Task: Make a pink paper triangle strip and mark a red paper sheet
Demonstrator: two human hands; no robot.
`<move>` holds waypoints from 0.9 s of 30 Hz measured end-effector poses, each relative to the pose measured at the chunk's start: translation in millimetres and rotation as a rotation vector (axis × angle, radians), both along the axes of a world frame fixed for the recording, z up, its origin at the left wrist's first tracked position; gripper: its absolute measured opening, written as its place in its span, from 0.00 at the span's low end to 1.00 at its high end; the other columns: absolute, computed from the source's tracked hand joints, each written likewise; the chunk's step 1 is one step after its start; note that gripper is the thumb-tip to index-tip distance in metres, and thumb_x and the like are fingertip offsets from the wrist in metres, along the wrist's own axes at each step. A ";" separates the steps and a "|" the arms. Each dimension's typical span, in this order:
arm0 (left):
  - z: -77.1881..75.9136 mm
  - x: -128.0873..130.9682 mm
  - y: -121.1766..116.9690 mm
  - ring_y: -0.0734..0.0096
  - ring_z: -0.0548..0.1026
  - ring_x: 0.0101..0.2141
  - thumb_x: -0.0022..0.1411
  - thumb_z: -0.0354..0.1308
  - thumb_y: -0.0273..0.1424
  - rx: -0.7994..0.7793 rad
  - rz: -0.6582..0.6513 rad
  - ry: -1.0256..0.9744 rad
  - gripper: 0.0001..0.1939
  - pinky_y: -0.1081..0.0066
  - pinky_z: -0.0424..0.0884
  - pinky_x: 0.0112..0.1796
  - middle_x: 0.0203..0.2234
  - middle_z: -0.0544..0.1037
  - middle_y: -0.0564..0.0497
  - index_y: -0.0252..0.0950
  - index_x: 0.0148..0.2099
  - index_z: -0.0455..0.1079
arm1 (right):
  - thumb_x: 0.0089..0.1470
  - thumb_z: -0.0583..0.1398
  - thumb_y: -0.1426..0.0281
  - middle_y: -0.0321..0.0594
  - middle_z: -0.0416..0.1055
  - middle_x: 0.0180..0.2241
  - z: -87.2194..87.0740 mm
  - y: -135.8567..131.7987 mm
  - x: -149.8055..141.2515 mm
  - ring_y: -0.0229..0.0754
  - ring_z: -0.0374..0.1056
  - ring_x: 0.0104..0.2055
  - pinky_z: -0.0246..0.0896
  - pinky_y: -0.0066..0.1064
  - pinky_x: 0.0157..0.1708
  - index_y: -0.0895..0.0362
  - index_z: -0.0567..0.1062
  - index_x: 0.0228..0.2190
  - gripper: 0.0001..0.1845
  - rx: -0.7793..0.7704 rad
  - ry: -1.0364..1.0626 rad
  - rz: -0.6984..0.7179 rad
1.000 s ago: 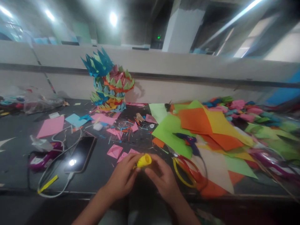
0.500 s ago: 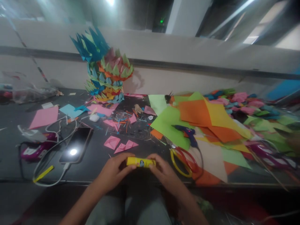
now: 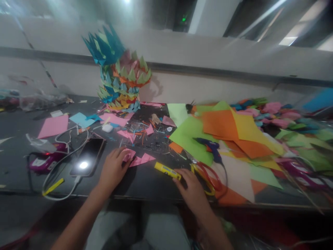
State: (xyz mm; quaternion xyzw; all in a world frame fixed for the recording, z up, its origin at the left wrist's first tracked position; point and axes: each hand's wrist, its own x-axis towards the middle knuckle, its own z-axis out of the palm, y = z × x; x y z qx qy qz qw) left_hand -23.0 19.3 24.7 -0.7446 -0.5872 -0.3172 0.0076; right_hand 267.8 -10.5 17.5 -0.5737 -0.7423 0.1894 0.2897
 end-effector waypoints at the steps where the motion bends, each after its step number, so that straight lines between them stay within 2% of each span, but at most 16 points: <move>1: 0.0 2.9 0.0 0.58 0.68 0.45 0.61 0.52 0.33 0.002 -0.013 0.030 0.12 0.59 0.65 0.46 0.45 0.72 0.44 0.35 0.45 0.68 | 0.55 0.54 0.60 0.43 0.70 0.42 -1.4 -0.5 -0.5 0.48 0.64 0.47 0.57 0.43 0.48 0.54 0.71 0.42 0.15 0.021 0.000 -0.009; 5: 4.5 26.3 0.0 0.60 0.69 0.43 0.63 0.49 0.31 -0.006 -0.093 0.107 0.11 0.62 0.65 0.44 0.40 0.74 0.45 0.34 0.44 0.69 | 0.55 0.54 0.58 0.45 0.69 0.42 2.2 4.2 14.5 0.48 0.63 0.47 0.58 0.42 0.48 0.55 0.71 0.41 0.17 0.124 0.017 -0.112; 8: 8.0 42.9 4.3 0.61 0.69 0.38 0.63 0.48 0.32 -0.089 -0.103 0.141 0.12 0.63 0.65 0.39 0.33 0.73 0.45 0.35 0.41 0.72 | 0.53 0.52 0.55 0.47 0.71 0.37 16.1 19.7 54.2 0.48 0.66 0.41 0.60 0.40 0.42 0.57 0.72 0.36 0.19 0.139 -0.032 -0.310; 10: 8.6 48.4 8.5 0.62 0.69 0.35 0.64 0.47 0.32 -0.171 -0.116 0.163 0.13 0.64 0.64 0.37 0.30 0.72 0.46 0.36 0.37 0.73 | 0.52 0.51 0.54 0.47 0.72 0.34 27.6 36.1 88.3 0.48 0.66 0.34 0.61 0.39 0.35 0.58 0.72 0.35 0.22 0.111 -0.115 -0.486; 12: 7.8 50.0 12.3 0.62 0.69 0.34 0.64 0.48 0.31 -0.240 -0.132 0.163 0.13 0.65 0.64 0.36 0.29 0.73 0.46 0.36 0.36 0.74 | 0.51 0.51 0.55 0.49 0.72 0.35 36.6 56.7 118.8 0.48 0.66 0.34 0.59 0.38 0.35 0.58 0.73 0.34 0.21 0.077 -0.213 -0.595; 15: 6.4 48.9 16.4 0.64 0.71 0.34 0.62 0.51 0.32 -0.300 -0.127 0.112 0.11 0.66 0.63 0.36 0.30 0.74 0.48 0.38 0.36 0.75 | 0.49 0.53 0.54 0.49 0.73 0.33 40.2 90.6 145.4 0.50 0.67 0.34 0.57 0.37 0.32 0.58 0.74 0.30 0.21 -0.076 -0.275 -0.608; 18: 6.3 47.5 20.2 0.64 0.71 0.33 0.60 0.54 0.33 -0.317 -0.113 0.084 0.09 0.66 0.61 0.35 0.30 0.75 0.49 0.41 0.34 0.76 | 0.44 0.57 0.52 0.48 0.74 0.29 33.8 118.4 150.8 0.47 0.68 0.30 0.56 0.33 0.26 0.58 0.74 0.26 0.21 -0.160 -0.254 -0.555; 21: 7.2 46.8 24.6 0.64 0.72 0.33 0.58 0.55 0.30 -0.345 -0.140 0.079 0.08 0.66 0.60 0.35 0.30 0.77 0.51 0.43 0.33 0.76 | 0.42 0.59 0.53 0.45 0.73 0.25 25.3 131.5 148.8 0.45 0.68 0.26 0.56 0.32 0.24 0.58 0.74 0.24 0.20 -0.191 -0.222 -0.540; 24: 9.0 47.2 28.5 0.65 0.73 0.33 0.57 0.56 0.29 -0.398 -0.163 0.038 0.07 0.67 0.60 0.35 0.30 0.77 0.51 0.42 0.33 0.76 | 0.44 0.57 0.54 0.46 0.73 0.26 20.9 129.5 146.7 0.46 0.68 0.28 0.56 0.32 0.26 0.59 0.73 0.26 0.20 -0.137 -0.199 -0.583; 27: 11.7 50.5 31.6 0.66 0.73 0.33 0.58 0.56 0.30 -0.396 -0.151 0.022 0.08 0.68 0.60 0.35 0.29 0.77 0.51 0.42 0.34 0.76 | 0.48 0.52 0.53 0.49 0.73 0.30 22.5 120.0 145.2 0.49 0.68 0.32 0.57 0.35 0.29 0.59 0.72 0.33 0.23 -0.034 -0.175 -0.642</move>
